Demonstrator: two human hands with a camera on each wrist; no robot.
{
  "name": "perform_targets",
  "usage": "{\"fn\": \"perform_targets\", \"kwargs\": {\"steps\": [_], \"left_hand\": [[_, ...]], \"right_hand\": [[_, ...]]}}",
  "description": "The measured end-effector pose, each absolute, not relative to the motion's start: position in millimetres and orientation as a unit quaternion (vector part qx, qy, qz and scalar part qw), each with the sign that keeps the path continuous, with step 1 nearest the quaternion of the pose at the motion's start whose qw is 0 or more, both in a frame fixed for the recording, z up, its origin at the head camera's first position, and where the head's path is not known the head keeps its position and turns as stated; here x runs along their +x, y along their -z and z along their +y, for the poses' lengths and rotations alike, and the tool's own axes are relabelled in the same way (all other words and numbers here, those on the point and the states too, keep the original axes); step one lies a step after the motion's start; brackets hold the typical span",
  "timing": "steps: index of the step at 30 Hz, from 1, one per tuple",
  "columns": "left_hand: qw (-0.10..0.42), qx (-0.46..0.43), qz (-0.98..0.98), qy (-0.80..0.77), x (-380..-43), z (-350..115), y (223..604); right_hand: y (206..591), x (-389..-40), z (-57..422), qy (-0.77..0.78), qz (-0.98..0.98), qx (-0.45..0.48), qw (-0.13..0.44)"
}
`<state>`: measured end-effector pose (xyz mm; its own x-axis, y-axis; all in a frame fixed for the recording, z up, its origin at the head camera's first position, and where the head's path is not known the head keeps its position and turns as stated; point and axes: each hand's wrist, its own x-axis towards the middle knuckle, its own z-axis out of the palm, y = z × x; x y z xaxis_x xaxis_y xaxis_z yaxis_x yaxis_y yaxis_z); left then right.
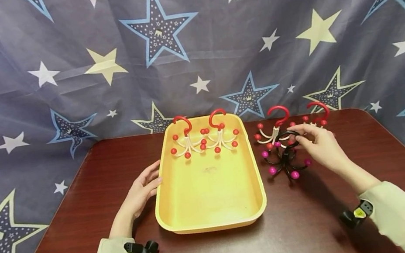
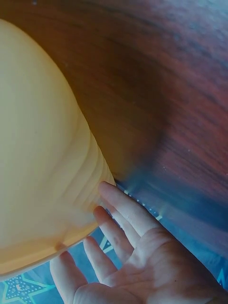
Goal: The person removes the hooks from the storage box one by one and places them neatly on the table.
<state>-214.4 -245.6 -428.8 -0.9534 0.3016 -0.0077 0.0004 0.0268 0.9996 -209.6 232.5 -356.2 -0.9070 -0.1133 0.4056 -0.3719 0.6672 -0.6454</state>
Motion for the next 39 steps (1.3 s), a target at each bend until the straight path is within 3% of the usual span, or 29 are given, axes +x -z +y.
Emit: {"fn": "perform_targets", "kwargs": {"steps": [15,28,39], "left_hand": [[0.11,0.103,0.71,-0.688,-214,-247,429],[0.109,0.106,0.71,-0.687,-214,-245,428],[0.11,0.104,0.703,-0.695,-213,-246,427]], "right_hand": [[343,-217,224,-0.348,-0.909,0.146,0.175],[317,-259,144,-0.347,-0.903,0.183,0.175],[320,-291,84,-0.334,-0.927,0.097,0.14]]}}
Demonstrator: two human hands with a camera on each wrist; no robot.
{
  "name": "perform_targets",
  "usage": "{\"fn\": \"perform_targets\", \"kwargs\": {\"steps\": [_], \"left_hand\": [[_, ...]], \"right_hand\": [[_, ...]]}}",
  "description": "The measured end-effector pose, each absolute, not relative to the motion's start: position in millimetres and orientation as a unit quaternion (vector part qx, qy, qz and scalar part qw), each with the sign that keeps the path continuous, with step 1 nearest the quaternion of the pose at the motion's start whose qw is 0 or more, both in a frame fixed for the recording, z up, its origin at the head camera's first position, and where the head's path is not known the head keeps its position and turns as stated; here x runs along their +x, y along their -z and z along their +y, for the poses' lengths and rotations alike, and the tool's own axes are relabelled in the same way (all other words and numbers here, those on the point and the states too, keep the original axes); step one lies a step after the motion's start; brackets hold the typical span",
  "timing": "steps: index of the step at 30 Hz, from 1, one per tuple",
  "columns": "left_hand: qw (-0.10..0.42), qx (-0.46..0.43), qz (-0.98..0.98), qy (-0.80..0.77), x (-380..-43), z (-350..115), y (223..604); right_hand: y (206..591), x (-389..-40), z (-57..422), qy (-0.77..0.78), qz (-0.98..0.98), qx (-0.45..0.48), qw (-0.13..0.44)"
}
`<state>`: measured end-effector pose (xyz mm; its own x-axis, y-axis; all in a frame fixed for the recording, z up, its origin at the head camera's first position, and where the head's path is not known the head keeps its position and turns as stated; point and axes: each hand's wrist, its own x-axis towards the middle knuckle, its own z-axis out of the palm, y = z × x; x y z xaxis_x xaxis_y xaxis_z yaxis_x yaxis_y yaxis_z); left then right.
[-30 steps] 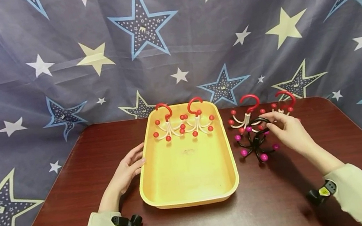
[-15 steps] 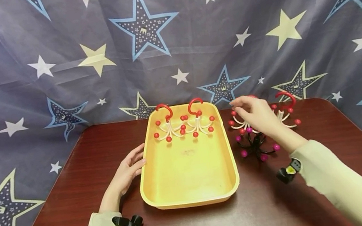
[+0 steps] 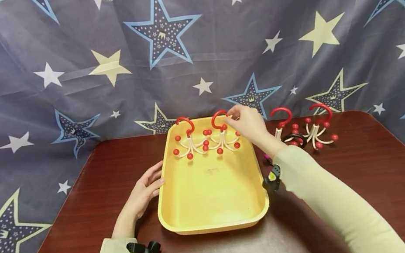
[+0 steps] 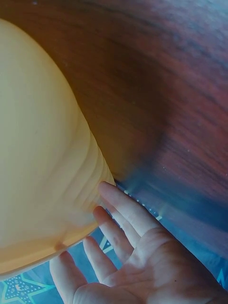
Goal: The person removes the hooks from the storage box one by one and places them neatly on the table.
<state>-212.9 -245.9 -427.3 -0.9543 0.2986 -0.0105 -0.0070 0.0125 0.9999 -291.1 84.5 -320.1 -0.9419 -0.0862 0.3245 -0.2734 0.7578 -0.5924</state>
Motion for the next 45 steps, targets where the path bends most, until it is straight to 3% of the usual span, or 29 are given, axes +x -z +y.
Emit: {"fn": "perform_targets", "kwargs": {"steps": [12,45], "left_hand": [[0.117,0.099,0.698,-0.699,-214,-245,431],[0.115,0.086,0.707,-0.692,-202,-240,408]], "right_hand": [[334,-307,42,-0.287,-0.951,-0.036,0.111],[337,-319,30,-0.33,-0.933,-0.059,0.129]]}}
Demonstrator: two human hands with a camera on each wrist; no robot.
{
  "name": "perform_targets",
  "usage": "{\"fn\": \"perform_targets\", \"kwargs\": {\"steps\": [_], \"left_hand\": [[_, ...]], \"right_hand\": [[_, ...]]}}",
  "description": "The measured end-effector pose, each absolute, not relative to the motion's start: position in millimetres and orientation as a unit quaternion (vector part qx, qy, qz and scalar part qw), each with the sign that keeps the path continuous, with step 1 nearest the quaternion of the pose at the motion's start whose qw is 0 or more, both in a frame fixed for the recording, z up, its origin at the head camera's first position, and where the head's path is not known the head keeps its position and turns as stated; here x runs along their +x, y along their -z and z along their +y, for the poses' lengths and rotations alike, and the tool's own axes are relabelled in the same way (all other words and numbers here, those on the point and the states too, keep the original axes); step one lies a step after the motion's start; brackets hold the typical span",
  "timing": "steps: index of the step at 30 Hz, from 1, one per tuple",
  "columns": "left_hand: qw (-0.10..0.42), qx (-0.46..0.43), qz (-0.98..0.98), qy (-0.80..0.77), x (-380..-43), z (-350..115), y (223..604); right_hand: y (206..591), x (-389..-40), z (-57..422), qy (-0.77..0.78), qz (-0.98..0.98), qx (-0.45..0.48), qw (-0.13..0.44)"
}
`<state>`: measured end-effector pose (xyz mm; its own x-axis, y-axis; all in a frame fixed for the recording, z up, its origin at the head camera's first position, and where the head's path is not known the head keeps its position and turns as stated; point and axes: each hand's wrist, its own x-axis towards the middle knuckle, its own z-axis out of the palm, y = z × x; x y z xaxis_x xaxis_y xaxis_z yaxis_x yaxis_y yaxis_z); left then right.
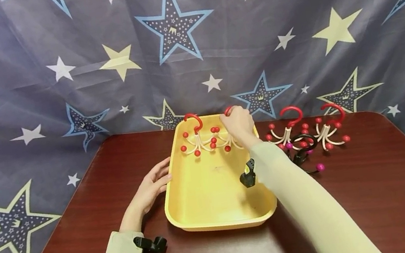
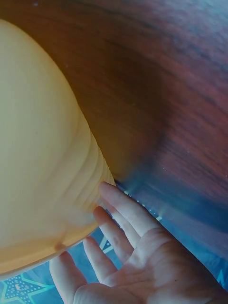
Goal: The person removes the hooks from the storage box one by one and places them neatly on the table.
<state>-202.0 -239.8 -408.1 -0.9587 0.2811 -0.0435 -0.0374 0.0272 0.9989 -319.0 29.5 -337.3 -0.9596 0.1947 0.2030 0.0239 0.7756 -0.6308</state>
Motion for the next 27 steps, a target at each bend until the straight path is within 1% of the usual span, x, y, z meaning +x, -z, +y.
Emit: {"fn": "perform_targets", "kwargs": {"steps": [13,27], "left_hand": [[0.116,0.091,0.704,-0.695,-201,-239,408],[0.113,0.09,0.705,-0.695,-205,-241,415]], "right_hand": [[316,-317,46,-0.339,-0.93,-0.012,0.139],[280,-301,81,-0.356,-0.91,0.072,0.2]]}}
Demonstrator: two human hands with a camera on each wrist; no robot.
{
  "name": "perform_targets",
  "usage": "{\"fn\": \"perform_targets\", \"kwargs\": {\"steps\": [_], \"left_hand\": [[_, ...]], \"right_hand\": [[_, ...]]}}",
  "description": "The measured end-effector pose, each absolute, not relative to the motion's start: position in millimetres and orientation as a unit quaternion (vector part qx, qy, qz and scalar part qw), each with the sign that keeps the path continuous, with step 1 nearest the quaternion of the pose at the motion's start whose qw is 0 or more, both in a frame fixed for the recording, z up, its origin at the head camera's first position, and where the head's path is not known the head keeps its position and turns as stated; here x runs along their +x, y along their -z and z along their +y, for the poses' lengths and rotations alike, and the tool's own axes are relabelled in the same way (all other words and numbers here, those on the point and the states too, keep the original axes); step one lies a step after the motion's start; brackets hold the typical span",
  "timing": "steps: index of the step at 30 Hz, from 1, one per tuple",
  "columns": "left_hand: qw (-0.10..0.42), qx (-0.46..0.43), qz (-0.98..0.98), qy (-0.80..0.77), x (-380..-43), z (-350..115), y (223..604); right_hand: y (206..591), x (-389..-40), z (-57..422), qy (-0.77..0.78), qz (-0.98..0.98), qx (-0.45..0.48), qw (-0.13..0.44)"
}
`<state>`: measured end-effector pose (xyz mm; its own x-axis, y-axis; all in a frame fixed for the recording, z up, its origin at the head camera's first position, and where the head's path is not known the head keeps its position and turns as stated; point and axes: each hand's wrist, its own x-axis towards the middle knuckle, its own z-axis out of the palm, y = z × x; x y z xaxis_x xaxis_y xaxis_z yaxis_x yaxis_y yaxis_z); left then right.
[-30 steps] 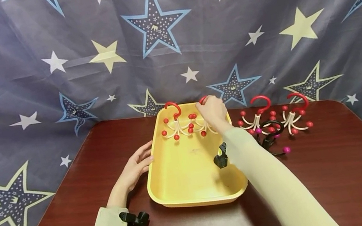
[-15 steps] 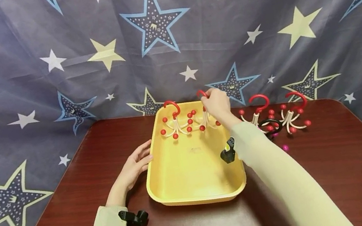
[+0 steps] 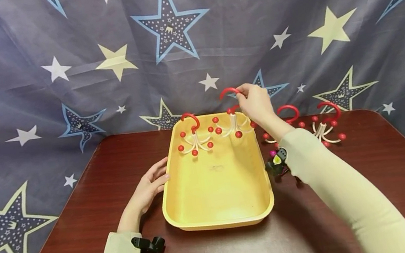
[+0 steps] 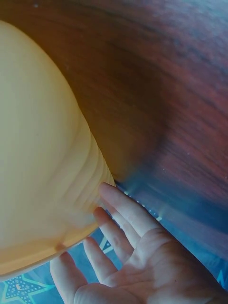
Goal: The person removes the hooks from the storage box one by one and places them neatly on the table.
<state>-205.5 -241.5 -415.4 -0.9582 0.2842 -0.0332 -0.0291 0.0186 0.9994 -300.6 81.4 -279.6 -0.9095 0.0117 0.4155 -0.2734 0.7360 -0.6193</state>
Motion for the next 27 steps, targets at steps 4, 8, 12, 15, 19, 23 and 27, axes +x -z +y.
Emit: {"fn": "perform_targets", "kwargs": {"steps": [4,8,12,15,19,23,27], "left_hand": [[0.11,0.09,0.704,-0.695,-211,-245,424],[0.105,0.093,0.708,-0.692,-213,-246,429],[0.104,0.097,0.709,-0.691,-212,-247,430],[0.103,0.097,0.708,-0.692,-213,-248,430],[0.104,0.099,0.706,-0.693,-213,-249,431],[0.105,0.102,0.704,-0.695,-212,-248,430],[0.108,0.099,0.702,-0.697,-212,-247,428]], "right_hand": [[269,-293,94,-0.365,-0.902,0.082,0.215],[259,-286,108,-0.369,-0.898,0.079,0.227],[251,-280,123,-0.372,-0.895,0.07,0.238],[244,-276,134,-0.37,-0.893,0.067,0.247],[236,-271,149,-0.371,-0.889,0.068,0.259],[230,-263,166,-0.379,-0.882,0.066,0.272],[227,-256,184,-0.375,-0.881,0.055,0.283]]}}
